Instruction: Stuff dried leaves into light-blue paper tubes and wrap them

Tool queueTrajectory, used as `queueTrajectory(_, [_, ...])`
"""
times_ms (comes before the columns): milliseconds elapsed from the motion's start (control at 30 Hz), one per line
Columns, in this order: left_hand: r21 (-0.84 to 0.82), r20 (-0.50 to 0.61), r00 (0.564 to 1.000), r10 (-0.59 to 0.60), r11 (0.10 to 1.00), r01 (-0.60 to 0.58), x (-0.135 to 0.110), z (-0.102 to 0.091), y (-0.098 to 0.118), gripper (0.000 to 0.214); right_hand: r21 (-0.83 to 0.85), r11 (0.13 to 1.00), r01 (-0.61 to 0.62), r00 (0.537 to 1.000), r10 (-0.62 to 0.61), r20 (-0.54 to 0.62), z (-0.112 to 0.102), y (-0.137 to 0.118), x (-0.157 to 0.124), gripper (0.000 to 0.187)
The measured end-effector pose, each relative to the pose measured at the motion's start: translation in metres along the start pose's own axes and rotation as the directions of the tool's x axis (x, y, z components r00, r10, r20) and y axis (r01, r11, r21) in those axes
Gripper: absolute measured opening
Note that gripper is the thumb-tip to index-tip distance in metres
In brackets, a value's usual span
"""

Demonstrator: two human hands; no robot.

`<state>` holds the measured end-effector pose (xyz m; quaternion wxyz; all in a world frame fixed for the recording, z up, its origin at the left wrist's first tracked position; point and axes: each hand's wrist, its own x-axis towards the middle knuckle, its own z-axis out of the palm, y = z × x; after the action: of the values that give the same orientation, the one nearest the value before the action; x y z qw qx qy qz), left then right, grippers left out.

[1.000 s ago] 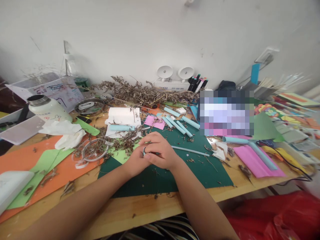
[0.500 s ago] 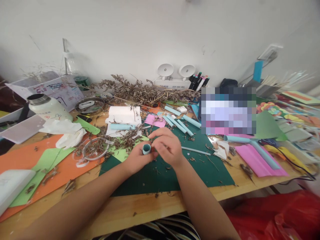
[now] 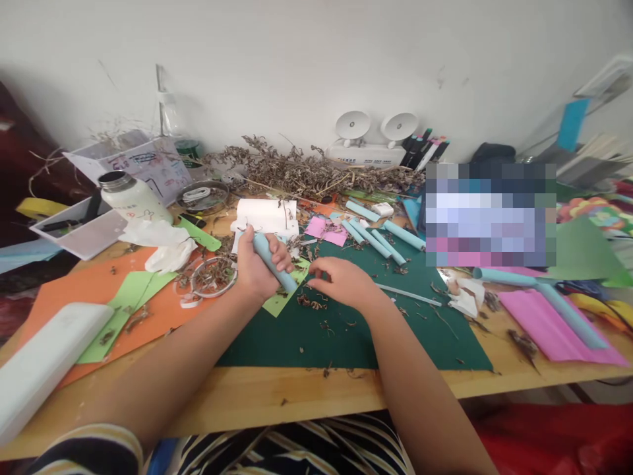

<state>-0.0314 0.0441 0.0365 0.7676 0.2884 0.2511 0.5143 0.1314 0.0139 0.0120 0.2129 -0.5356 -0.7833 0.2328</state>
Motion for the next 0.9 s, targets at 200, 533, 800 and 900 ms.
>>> queueTrajectory(200, [-0.104,-0.130,0.991,-0.029,0.994,0.015,0.002,0.002,0.007,0.047,-0.083,0.995,0.063,0.967,-0.040,0.253,0.010,-0.012,0.002,0.025])
queueTrajectory(533, [-0.321,-0.185,0.978,-0.100,0.946,0.036,0.006,-0.005,0.013,0.043,-0.134,0.991,0.017,0.974,0.014,0.224,0.009,-0.010,0.002,0.005])
queueTrajectory(800, [-0.024,0.069,0.989,0.134,0.991,-0.133,-0.004,0.001,-0.002,0.036,0.078,0.996,-0.040,0.999,0.039,0.017,-0.004,-0.008,0.001,0.011])
queueTrajectory(900, [0.144,0.207,0.973,0.106,0.980,-0.137,-0.009,0.006,-0.018,0.032,0.190,0.981,-0.031,0.995,0.048,-0.088,-0.009,-0.006,-0.002,0.015])
